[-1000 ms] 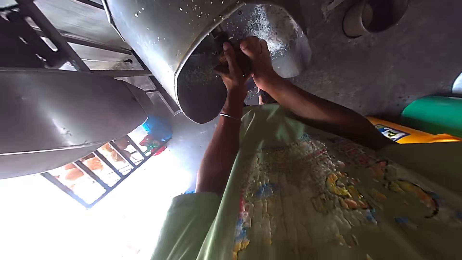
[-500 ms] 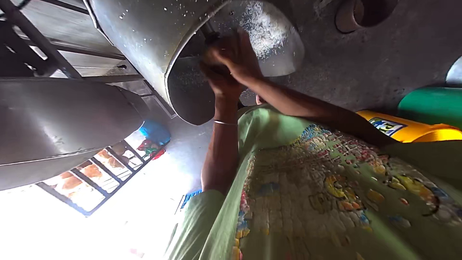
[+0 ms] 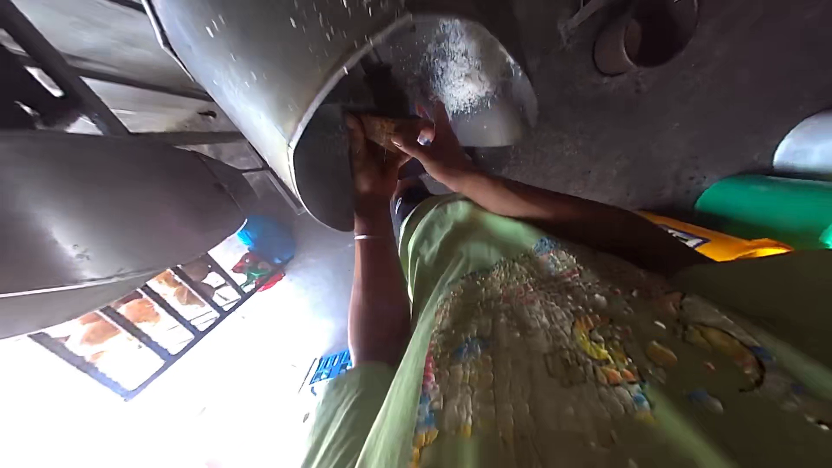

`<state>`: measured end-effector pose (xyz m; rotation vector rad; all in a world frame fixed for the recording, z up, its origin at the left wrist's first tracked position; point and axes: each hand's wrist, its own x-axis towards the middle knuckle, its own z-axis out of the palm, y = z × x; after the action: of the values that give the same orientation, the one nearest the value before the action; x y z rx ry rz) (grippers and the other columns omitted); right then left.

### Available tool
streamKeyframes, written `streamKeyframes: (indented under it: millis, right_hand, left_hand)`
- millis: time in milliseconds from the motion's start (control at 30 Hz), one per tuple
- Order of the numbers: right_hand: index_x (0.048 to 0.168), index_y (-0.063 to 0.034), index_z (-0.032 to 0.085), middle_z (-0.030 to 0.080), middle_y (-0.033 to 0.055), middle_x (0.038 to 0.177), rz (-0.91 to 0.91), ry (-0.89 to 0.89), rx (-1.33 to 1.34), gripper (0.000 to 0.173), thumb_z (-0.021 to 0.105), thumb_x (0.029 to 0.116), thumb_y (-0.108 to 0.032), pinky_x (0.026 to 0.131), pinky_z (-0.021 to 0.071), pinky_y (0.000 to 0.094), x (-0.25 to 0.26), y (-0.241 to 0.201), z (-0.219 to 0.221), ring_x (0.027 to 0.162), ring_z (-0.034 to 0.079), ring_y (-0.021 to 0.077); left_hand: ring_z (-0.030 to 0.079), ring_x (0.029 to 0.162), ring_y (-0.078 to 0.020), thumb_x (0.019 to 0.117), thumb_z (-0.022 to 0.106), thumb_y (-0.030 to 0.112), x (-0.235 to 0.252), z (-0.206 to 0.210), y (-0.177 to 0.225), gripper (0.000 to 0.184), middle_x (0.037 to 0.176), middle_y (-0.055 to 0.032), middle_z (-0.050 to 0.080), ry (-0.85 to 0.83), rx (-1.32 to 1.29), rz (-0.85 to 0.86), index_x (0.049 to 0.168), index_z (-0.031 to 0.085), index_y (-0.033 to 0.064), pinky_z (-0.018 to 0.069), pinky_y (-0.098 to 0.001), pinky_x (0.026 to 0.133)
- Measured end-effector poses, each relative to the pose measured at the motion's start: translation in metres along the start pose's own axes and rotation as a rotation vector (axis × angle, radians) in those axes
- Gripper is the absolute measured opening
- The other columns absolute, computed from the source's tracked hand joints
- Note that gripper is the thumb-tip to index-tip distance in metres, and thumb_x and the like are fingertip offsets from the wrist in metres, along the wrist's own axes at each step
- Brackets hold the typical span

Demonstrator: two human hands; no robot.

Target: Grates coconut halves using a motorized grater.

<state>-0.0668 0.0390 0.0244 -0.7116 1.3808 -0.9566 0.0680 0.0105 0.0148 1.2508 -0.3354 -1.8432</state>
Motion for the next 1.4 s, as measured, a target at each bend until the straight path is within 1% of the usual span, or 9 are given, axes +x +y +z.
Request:
streamKeyframes:
  millis: [167, 267, 367, 533, 667, 900, 1067, 1267, 1400]
  right_hand:
    - [0.151, -0.0144, 0.039, 0.060, 0.0187, 0.121, 0.489, 0.224, 0.441, 0.062, 0.066, 0.1001, -0.037, 0.067, 0.0569, 0.0411, 0.023, -0.048, 0.010, 0.086, 0.065, 0.0265]
    - [0.119, -0.0048, 0.057, 0.058, 0.0072, 0.086, 0.533, 0.277, 0.435, 0.027, 0.063, 0.0931, 0.001, 0.051, 0.0451, 0.0268, 0.032, -0.035, 0.009, 0.062, 0.053, 0.0124]
    - [0.105, -0.0038, 0.061, 0.056, 0.0020, 0.082, 0.411, 0.208, 0.285, 0.006, 0.059, 0.0999, -0.004, 0.060, 0.0485, 0.0235, 0.017, -0.032, 0.005, 0.067, 0.054, 0.0074]
    - [0.112, 0.0047, 0.064, 0.066, 0.0111, 0.094, 0.205, 0.232, 0.134, 0.017, 0.064, 0.0970, -0.005, 0.078, 0.0554, 0.0328, 0.028, -0.016, 0.006, 0.084, 0.062, 0.0130]
    - [0.142, 0.0031, 0.047, 0.070, 0.0181, 0.114, -0.008, 0.189, 0.045, 0.058, 0.073, 0.0938, -0.017, 0.094, 0.0578, 0.0407, 0.034, 0.003, 0.000, 0.102, 0.070, 0.0202]
    - [0.160, 0.0045, 0.018, 0.041, 0.0250, 0.157, -0.262, -0.036, -0.313, 0.122, 0.091, 0.0723, -0.040, 0.119, 0.0402, 0.0430, 0.008, 0.049, -0.014, 0.144, 0.045, 0.0287]
    - [0.162, -0.0074, 0.008, 0.053, 0.0217, 0.142, 0.008, -0.027, 0.162, 0.089, 0.066, 0.0987, -0.027, 0.097, 0.0588, 0.0427, 0.024, 0.002, -0.005, 0.119, 0.064, 0.0252]
    - [0.141, -0.0132, 0.043, 0.061, 0.0069, 0.094, 0.276, 0.102, 0.429, 0.043, 0.057, 0.1052, -0.031, 0.063, 0.0575, 0.0332, 0.048, -0.006, -0.007, 0.073, 0.063, 0.0159]
    - [0.149, 0.0022, 0.036, 0.063, 0.0194, 0.128, -0.030, 0.143, 0.109, 0.074, 0.076, 0.0909, -0.019, 0.096, 0.0577, 0.0383, 0.037, 0.009, 0.002, 0.113, 0.066, 0.0216]
  left_hand:
    - [0.064, 0.102, -0.0286, 0.1025, 0.058, 0.045, 0.018, 0.084, 0.026, 0.060, 0.124, -0.0172, 0.061, 0.473, 0.683, -0.074, 0.149, 0.043, 0.0097, 0.0581, -0.0503, 0.079]
    - [0.059, 0.080, -0.0190, 0.0994, 0.065, 0.020, 0.016, 0.096, 0.013, 0.044, 0.106, -0.0140, 0.059, 0.476, 0.792, -0.108, 0.135, 0.050, -0.0005, 0.0547, -0.0362, 0.069]
    - [0.057, 0.073, -0.0118, 0.0933, 0.071, 0.011, 0.009, 0.089, 0.002, 0.041, 0.096, -0.0079, 0.058, 0.473, 0.683, -0.047, 0.129, 0.052, 0.0009, 0.0526, -0.0289, 0.062]
    - [0.062, 0.105, -0.0170, 0.0960, 0.066, 0.015, 0.010, 0.083, -0.010, 0.062, 0.126, -0.0167, 0.059, 0.527, 0.663, 0.132, 0.149, 0.037, -0.0016, 0.0552, -0.0370, 0.088]
    - [0.065, 0.091, -0.0139, 0.1106, 0.044, 0.030, 0.033, 0.062, -0.031, 0.046, 0.111, -0.0106, 0.062, 0.479, 0.278, 0.228, 0.148, 0.034, 0.0051, 0.0586, -0.0356, 0.080]
    - [0.061, 0.122, -0.0217, 0.0933, 0.008, 0.082, 0.021, -0.016, -0.044, 0.087, 0.132, -0.0055, 0.064, -0.008, -0.372, 0.077, 0.140, 0.051, 0.0218, 0.0524, -0.0513, 0.101]
    - [0.067, 0.101, -0.0288, 0.1069, 0.018, 0.062, 0.011, 0.038, 0.003, 0.066, 0.118, -0.0148, 0.066, 0.225, 0.054, 0.039, 0.140, 0.047, 0.0133, 0.0601, -0.0515, 0.080]
    - [0.065, 0.109, -0.0309, 0.1042, 0.049, 0.054, 0.041, 0.081, -0.010, 0.069, 0.123, -0.0241, 0.064, 0.667, 0.817, 0.246, 0.140, 0.047, -0.0056, 0.0554, -0.0487, 0.094]
    - [0.064, 0.104, -0.0252, 0.1064, 0.031, 0.061, 0.041, 0.046, -0.025, 0.071, 0.128, -0.0184, 0.059, 0.469, 0.361, 0.150, 0.153, 0.030, 0.0071, 0.0581, -0.0438, 0.082]
